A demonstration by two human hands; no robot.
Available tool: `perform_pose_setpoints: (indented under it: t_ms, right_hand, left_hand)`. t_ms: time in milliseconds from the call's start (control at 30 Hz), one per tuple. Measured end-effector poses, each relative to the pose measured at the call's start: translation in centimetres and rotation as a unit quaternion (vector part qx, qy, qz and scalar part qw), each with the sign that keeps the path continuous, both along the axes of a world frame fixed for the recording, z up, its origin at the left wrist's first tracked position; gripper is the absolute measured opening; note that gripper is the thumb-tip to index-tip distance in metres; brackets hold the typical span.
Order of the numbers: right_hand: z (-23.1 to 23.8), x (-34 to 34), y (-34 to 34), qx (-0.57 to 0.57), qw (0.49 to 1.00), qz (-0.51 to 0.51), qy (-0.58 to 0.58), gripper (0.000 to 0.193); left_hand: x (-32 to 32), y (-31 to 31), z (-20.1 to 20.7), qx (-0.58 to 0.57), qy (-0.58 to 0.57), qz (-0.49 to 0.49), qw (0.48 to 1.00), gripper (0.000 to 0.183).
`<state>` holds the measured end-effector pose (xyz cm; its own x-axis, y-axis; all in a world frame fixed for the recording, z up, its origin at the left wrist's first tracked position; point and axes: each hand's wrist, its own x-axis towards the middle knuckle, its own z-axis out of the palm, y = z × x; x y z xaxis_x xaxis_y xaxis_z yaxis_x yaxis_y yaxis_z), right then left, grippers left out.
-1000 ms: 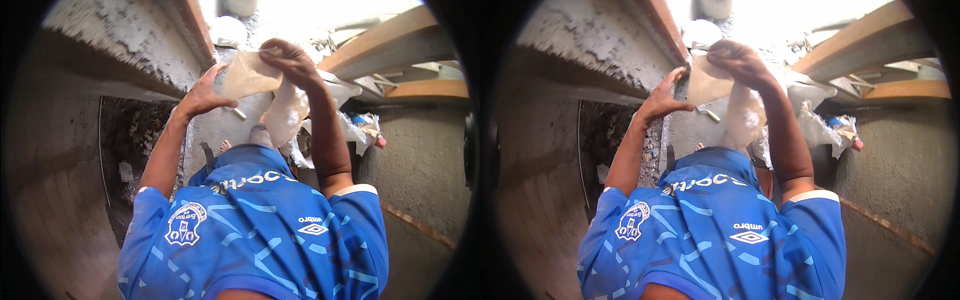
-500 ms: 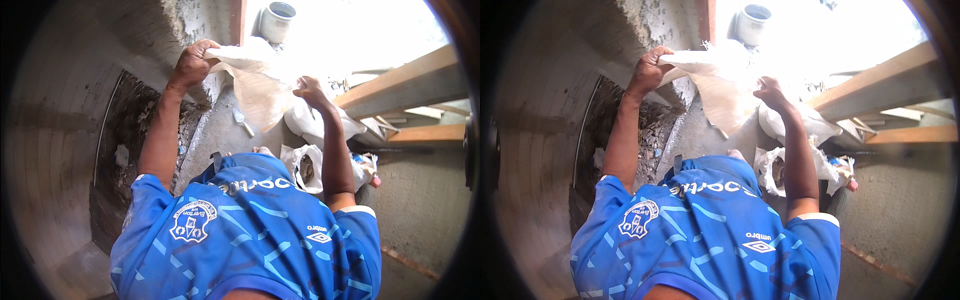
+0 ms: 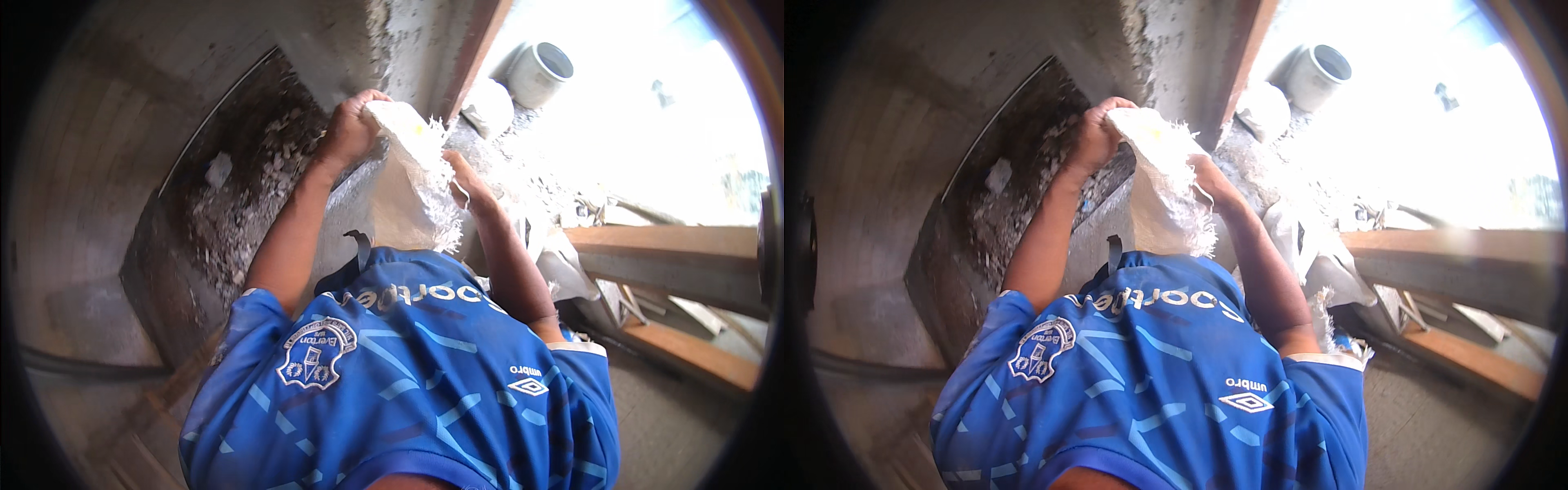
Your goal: The person moves a white sack on the floor and then uses a shovel to scoop rubble and debris into an orange basin. The task involves clearing the construction site floor by gathering loose materials into a container.
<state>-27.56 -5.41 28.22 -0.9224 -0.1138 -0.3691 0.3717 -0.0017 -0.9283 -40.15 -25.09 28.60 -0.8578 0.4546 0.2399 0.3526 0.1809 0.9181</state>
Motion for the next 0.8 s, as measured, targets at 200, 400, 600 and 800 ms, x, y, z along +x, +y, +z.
perform_pose_setpoints:
  t_ms: [200,400,600,800]
  right_hand:
    - [-4.3,2.1,-1.0,-0.361,0.927,-0.052,-0.086,0.032]
    - [-7.2,0.6,-2.9,-0.123,0.991,0.036,-0.037,0.026]
    - [-5.0,0.9,-3.4,-0.136,0.983,-0.120,0.003,0.029]
    - [-5.5,0.7,-8.7,-0.171,0.975,-0.056,0.131,0.025]
  left_hand:
    - [5.6,-2.0,-3.8,-0.067,0.031,0.161,0.984,0.012]
    - [9.1,-1.1,-4.0,-0.076,0.005,0.120,0.990,0.013]
    - [11.5,-5.1,-2.9,-0.031,-0.071,0.346,0.935,0.050]
    - [14.4,-5.4,0.3,-0.098,-0.155,0.086,0.979,0.041]
